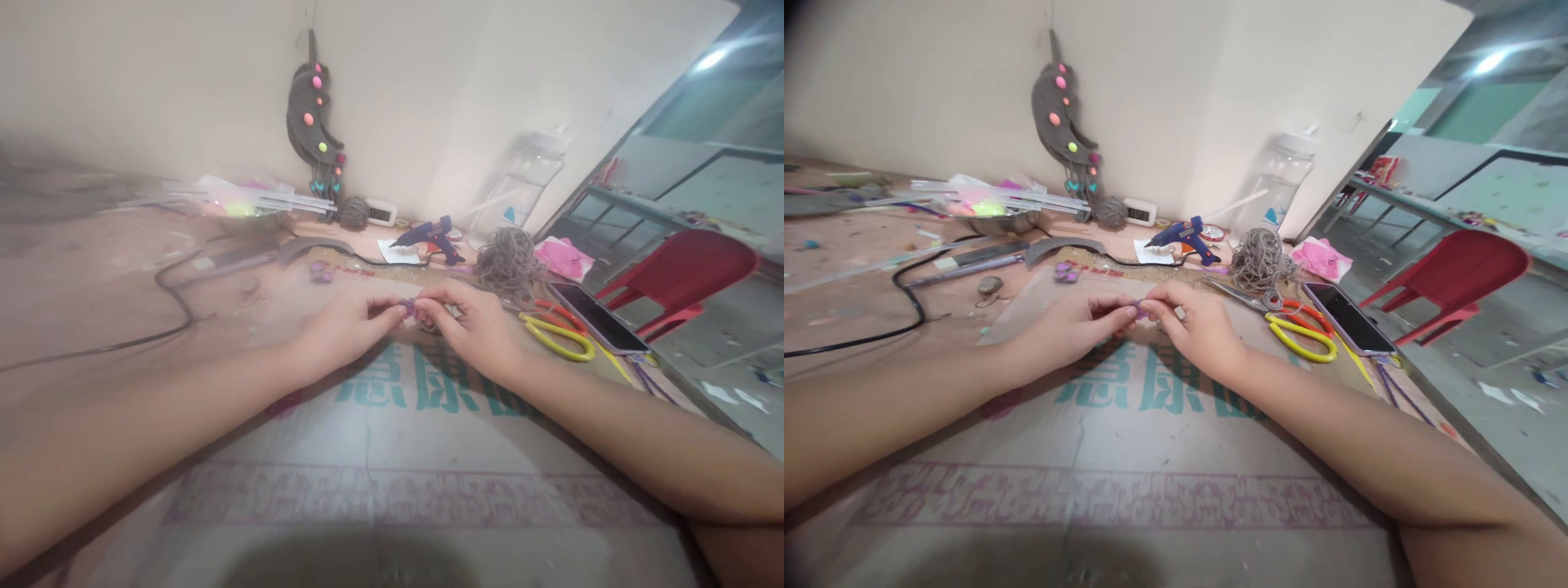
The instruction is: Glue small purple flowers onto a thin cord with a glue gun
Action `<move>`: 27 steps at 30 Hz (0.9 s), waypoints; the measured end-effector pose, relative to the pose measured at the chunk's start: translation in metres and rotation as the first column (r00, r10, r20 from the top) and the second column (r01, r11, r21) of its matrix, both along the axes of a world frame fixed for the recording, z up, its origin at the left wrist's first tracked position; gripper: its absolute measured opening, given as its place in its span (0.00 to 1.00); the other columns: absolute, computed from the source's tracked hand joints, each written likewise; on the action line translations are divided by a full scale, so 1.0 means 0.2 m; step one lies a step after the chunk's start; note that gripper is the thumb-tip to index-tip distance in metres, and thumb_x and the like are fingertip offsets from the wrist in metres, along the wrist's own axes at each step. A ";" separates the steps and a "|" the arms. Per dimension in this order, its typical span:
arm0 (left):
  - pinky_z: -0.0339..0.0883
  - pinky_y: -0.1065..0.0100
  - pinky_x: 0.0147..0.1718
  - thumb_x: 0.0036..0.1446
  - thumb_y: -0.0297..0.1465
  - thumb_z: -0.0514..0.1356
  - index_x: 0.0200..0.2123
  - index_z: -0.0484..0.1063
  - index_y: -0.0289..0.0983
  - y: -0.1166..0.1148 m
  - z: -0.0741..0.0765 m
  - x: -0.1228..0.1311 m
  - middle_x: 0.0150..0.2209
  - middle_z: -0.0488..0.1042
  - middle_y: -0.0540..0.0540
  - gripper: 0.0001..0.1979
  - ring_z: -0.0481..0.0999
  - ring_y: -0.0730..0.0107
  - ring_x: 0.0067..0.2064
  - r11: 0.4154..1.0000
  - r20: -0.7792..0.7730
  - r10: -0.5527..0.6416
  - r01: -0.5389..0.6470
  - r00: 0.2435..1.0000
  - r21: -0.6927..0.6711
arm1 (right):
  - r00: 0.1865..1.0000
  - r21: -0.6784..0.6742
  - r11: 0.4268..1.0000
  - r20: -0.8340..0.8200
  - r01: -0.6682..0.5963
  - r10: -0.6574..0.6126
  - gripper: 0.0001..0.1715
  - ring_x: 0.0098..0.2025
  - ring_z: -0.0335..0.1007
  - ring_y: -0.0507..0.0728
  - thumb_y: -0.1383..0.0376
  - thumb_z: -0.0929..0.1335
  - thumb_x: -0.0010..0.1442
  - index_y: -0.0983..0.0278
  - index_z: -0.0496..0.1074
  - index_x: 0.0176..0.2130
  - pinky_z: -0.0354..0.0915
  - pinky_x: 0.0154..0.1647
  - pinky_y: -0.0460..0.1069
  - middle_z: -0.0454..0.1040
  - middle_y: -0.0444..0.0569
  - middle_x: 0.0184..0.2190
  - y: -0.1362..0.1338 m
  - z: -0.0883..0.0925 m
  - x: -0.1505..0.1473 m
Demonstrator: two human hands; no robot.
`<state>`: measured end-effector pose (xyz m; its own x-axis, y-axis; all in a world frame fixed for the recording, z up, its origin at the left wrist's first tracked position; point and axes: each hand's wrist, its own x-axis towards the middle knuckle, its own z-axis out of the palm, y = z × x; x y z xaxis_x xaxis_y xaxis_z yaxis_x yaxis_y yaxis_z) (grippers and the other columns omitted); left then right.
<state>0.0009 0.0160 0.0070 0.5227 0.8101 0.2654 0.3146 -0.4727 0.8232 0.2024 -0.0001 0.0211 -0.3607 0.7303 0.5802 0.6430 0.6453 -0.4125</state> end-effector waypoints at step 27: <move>0.60 0.69 0.31 0.66 0.38 0.56 0.36 0.79 0.36 -0.03 -0.01 0.00 0.30 0.79 0.50 0.15 0.72 0.71 0.31 0.979 -0.083 0.086 -0.068 0.993 0.194 | 0.998 -0.037 0.999 0.057 0.009 -0.007 0.10 0.30 0.76 0.52 0.64 0.70 0.66 0.63 0.79 0.33 0.67 0.33 0.45 0.82 0.44 0.29 -0.04 0.05 -0.04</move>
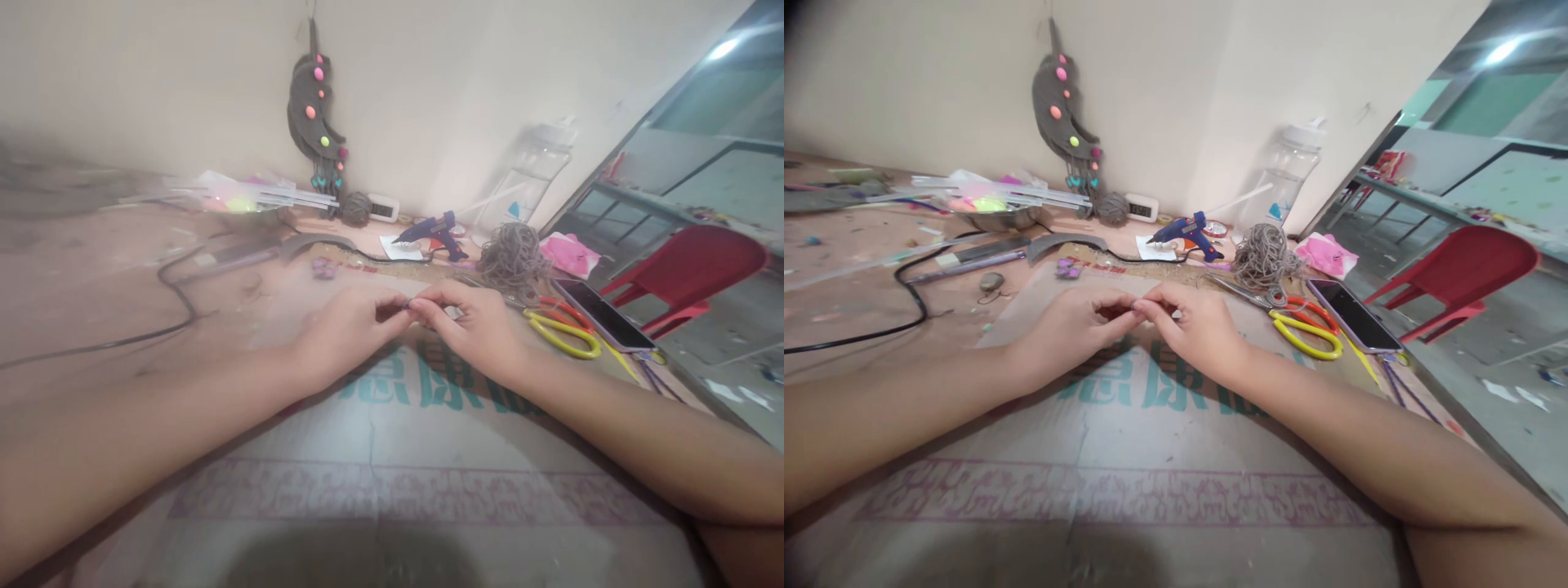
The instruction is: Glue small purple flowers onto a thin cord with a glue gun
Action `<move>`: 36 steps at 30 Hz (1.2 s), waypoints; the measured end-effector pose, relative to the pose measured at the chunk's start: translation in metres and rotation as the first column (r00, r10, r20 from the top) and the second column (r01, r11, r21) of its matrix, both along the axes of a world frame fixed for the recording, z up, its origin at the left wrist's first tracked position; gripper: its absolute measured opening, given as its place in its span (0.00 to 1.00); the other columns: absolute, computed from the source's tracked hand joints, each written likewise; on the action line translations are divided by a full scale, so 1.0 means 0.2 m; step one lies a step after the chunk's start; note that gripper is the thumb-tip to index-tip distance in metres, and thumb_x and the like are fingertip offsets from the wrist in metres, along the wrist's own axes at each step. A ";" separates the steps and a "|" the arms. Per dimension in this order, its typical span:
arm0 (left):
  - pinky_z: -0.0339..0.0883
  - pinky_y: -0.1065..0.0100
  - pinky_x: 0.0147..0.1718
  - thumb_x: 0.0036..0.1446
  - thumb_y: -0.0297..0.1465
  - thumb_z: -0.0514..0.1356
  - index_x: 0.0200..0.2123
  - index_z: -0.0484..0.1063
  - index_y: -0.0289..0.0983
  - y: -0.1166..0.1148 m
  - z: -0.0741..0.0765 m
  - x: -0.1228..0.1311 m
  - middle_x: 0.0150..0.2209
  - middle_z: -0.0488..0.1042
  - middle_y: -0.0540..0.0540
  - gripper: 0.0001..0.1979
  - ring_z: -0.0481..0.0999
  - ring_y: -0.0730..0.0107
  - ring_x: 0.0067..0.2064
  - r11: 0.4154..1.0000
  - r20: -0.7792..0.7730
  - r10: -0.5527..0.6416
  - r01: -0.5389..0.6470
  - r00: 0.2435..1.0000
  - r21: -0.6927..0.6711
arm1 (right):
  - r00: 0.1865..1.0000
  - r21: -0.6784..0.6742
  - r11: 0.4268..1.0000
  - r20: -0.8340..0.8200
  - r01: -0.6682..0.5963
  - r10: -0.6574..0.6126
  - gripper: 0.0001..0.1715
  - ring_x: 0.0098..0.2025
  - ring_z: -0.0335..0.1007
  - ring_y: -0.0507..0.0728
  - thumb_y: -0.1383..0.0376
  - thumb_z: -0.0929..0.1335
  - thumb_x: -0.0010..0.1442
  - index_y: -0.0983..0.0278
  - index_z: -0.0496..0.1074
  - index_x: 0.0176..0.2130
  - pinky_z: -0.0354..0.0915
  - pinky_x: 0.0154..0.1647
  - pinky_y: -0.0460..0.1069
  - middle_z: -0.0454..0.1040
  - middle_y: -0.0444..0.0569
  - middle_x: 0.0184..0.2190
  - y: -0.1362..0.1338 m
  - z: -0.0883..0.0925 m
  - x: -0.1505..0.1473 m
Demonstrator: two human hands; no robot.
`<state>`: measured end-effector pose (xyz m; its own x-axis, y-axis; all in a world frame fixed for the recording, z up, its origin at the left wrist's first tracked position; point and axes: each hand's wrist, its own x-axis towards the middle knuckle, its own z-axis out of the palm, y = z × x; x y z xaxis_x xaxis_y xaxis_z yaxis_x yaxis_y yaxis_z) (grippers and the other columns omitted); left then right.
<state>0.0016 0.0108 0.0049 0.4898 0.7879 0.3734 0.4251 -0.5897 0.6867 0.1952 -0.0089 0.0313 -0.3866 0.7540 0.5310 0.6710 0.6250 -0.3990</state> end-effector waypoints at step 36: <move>0.64 0.68 0.35 0.68 0.34 0.53 0.35 0.78 0.39 -0.01 0.03 0.00 0.32 0.80 0.51 0.15 0.74 0.68 0.34 0.999 0.041 -0.031 0.031 0.999 -0.009 | 0.956 -0.282 0.947 -0.285 -0.154 0.070 0.09 0.26 0.68 0.50 0.60 0.65 0.68 0.61 0.63 0.45 0.61 0.28 0.46 0.71 0.38 0.23 0.04 -0.06 0.03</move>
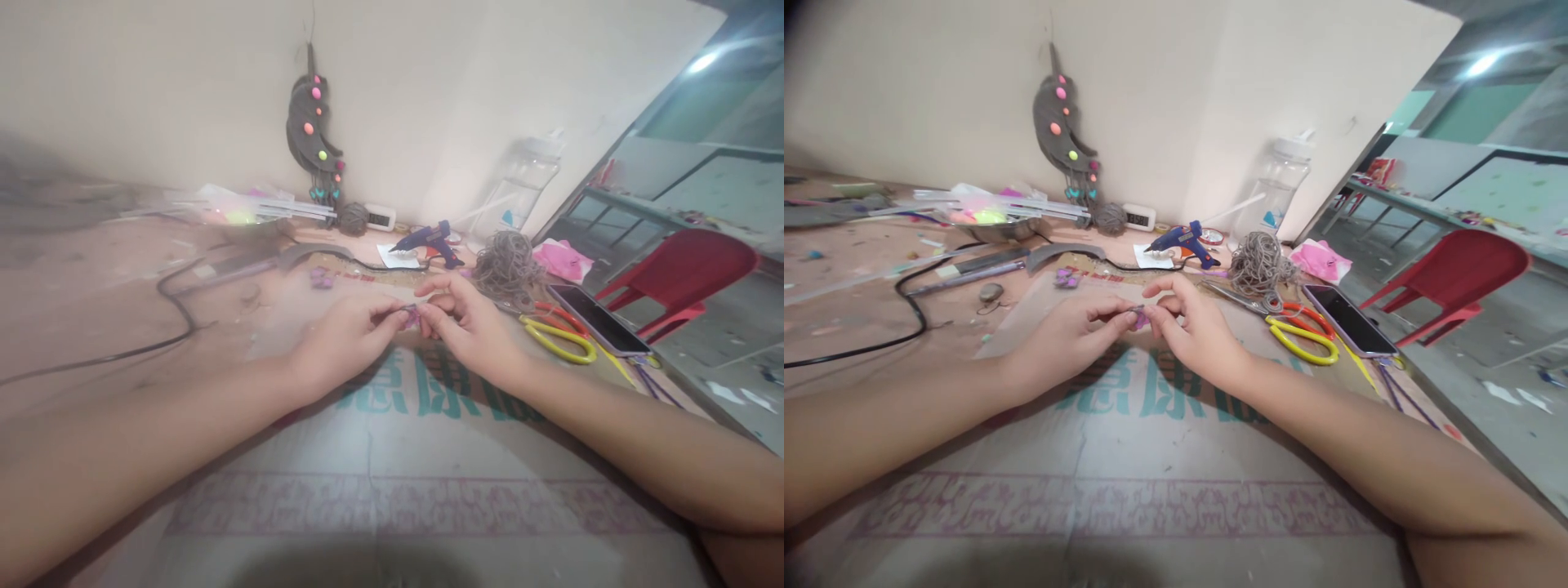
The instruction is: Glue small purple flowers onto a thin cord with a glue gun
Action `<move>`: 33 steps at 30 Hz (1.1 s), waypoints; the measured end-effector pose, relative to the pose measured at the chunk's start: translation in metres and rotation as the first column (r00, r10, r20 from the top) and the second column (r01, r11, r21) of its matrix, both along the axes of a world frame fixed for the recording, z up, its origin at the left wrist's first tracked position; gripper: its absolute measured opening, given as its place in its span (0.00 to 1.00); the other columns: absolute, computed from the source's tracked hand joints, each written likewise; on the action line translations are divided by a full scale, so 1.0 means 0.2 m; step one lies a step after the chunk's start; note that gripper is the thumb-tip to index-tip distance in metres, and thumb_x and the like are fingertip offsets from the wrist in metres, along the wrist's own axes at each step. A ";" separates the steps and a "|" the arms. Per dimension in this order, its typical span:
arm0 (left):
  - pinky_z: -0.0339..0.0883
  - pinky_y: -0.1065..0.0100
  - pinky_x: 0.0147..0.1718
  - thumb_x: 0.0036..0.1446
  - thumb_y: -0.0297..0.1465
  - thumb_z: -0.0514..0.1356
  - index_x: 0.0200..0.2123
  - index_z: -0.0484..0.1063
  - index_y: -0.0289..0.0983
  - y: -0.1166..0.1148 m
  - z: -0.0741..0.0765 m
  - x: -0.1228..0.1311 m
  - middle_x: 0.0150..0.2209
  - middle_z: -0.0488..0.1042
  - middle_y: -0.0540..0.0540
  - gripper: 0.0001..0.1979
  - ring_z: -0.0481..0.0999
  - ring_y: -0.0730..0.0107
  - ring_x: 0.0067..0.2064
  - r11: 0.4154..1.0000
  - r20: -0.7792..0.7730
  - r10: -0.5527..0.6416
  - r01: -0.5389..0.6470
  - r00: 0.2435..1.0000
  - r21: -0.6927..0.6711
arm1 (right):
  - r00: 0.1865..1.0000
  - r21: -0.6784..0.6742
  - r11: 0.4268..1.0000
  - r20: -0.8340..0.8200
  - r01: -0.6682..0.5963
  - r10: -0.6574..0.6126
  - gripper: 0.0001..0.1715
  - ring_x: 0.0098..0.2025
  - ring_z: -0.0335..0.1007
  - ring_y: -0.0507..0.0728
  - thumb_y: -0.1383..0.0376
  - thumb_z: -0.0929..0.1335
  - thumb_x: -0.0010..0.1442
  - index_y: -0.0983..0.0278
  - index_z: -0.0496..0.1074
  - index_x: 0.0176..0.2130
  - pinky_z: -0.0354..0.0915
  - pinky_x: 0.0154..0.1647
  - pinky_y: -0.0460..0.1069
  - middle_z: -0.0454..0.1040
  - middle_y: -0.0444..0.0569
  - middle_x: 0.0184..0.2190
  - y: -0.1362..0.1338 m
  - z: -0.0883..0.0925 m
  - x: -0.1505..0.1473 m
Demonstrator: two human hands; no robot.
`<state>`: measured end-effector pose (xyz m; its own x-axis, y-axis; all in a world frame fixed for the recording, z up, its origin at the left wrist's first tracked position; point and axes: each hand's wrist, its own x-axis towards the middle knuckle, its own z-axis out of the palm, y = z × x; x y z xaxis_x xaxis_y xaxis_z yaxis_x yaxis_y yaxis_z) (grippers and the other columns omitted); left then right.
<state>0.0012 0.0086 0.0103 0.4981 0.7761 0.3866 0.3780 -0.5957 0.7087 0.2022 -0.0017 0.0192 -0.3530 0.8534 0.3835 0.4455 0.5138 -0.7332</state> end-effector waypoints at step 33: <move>0.64 0.70 0.33 0.63 0.38 0.57 0.31 0.76 0.37 0.00 0.02 0.00 0.29 0.77 0.51 0.14 0.74 0.69 0.33 0.980 0.097 0.121 -0.104 0.988 -0.169 | 0.951 0.233 0.957 -0.292 0.171 -0.098 0.07 0.31 0.72 0.51 0.63 0.68 0.66 0.60 0.66 0.36 0.68 0.36 0.49 0.72 0.42 0.28 0.05 0.08 0.06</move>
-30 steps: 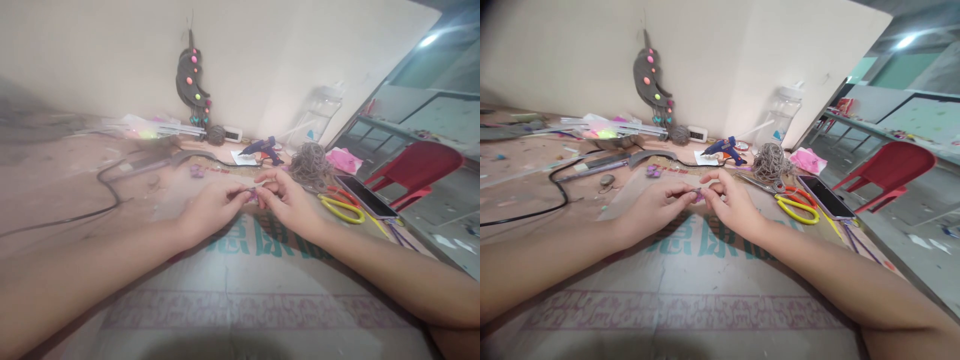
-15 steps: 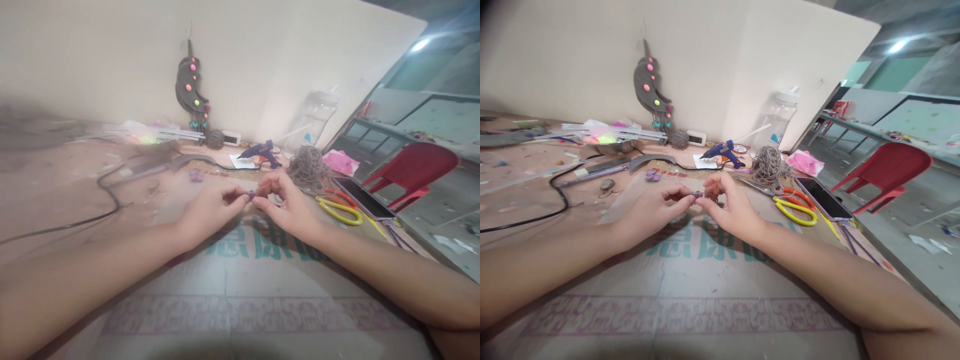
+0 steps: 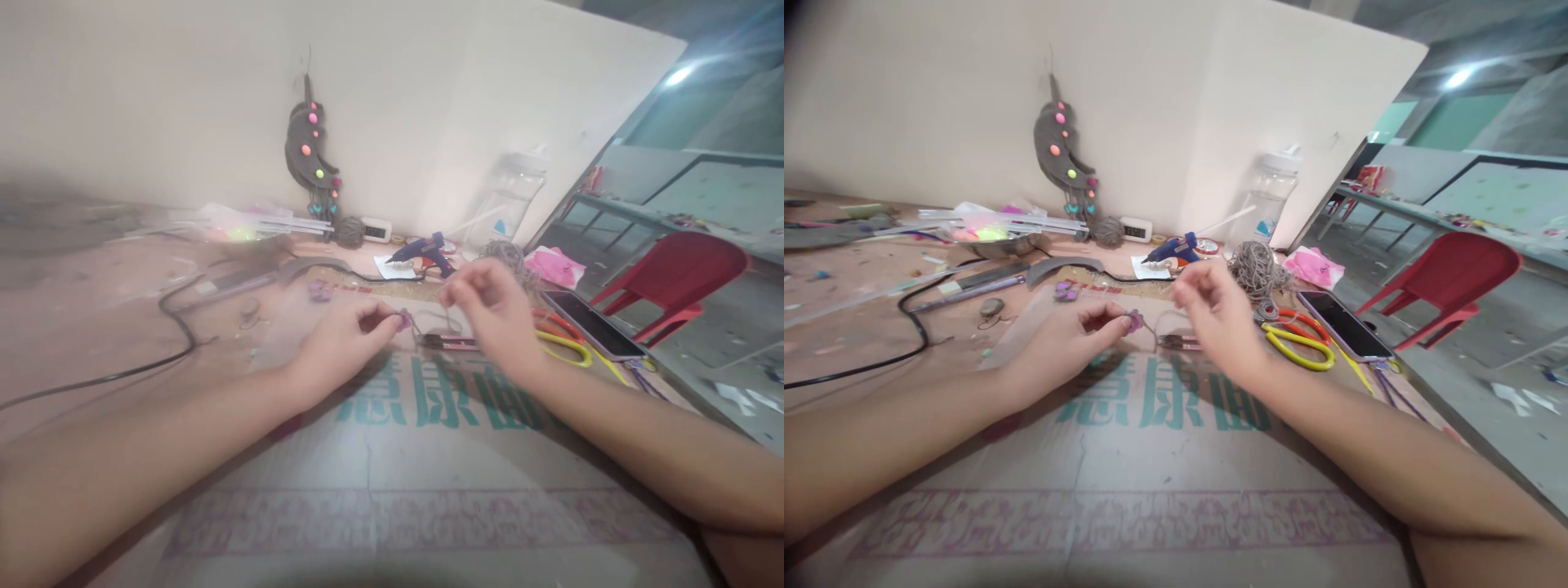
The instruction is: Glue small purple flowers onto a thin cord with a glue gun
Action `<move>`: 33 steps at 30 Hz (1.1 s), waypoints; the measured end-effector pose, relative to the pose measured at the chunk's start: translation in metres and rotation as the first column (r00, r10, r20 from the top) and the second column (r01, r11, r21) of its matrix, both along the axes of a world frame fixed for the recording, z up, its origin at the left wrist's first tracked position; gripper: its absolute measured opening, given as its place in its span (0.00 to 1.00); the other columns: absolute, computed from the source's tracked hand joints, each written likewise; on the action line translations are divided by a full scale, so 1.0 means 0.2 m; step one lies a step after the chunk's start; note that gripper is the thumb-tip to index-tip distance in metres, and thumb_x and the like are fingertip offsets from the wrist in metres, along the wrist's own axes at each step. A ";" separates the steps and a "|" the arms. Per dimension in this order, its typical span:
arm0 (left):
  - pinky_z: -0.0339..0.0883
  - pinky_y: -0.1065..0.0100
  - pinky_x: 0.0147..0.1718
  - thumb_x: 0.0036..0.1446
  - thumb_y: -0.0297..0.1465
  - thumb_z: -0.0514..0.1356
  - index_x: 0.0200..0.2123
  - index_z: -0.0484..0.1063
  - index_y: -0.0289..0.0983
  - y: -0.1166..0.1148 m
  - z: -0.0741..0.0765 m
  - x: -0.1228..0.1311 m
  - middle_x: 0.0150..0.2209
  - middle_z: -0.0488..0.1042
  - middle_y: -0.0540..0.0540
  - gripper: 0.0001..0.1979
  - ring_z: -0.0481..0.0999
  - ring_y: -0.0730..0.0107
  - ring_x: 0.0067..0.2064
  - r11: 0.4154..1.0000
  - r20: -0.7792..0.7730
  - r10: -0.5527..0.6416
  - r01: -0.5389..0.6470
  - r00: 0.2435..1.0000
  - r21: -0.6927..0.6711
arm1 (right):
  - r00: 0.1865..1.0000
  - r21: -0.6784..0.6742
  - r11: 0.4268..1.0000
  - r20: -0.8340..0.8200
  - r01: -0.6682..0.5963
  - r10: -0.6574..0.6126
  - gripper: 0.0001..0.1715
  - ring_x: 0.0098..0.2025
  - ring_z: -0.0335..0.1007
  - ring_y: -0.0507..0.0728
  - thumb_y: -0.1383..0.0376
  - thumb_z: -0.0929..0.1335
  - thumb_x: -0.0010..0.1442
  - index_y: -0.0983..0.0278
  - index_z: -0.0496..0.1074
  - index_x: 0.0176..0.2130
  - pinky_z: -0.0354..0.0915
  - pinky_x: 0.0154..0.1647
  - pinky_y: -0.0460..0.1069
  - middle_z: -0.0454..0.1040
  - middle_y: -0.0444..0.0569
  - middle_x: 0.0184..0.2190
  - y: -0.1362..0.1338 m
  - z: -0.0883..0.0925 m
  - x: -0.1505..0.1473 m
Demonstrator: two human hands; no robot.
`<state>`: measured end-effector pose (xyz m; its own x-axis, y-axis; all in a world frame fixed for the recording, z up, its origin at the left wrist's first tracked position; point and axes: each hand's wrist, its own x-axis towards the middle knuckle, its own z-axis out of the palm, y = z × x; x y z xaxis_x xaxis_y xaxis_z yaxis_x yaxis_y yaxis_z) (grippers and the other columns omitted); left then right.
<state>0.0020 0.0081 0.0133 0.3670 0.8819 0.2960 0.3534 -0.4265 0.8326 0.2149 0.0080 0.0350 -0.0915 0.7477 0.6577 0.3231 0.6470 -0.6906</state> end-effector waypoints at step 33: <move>0.58 0.70 0.28 0.60 0.42 0.58 0.27 0.72 0.38 0.01 0.03 0.00 0.24 0.70 0.53 0.15 0.67 0.70 0.28 0.979 0.004 0.029 -0.027 1.000 -0.201 | 0.934 -0.488 0.799 -0.122 -0.350 0.335 0.12 0.35 0.83 0.54 0.61 0.75 0.60 0.63 0.74 0.42 0.74 0.45 0.51 0.85 0.49 0.38 -0.01 0.25 0.14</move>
<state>0.0028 0.0092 0.0183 0.3399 0.9335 0.1145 0.3567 -0.2406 0.9027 0.2426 0.0054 0.0857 -0.3907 0.8952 0.2145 0.1208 0.2809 -0.9521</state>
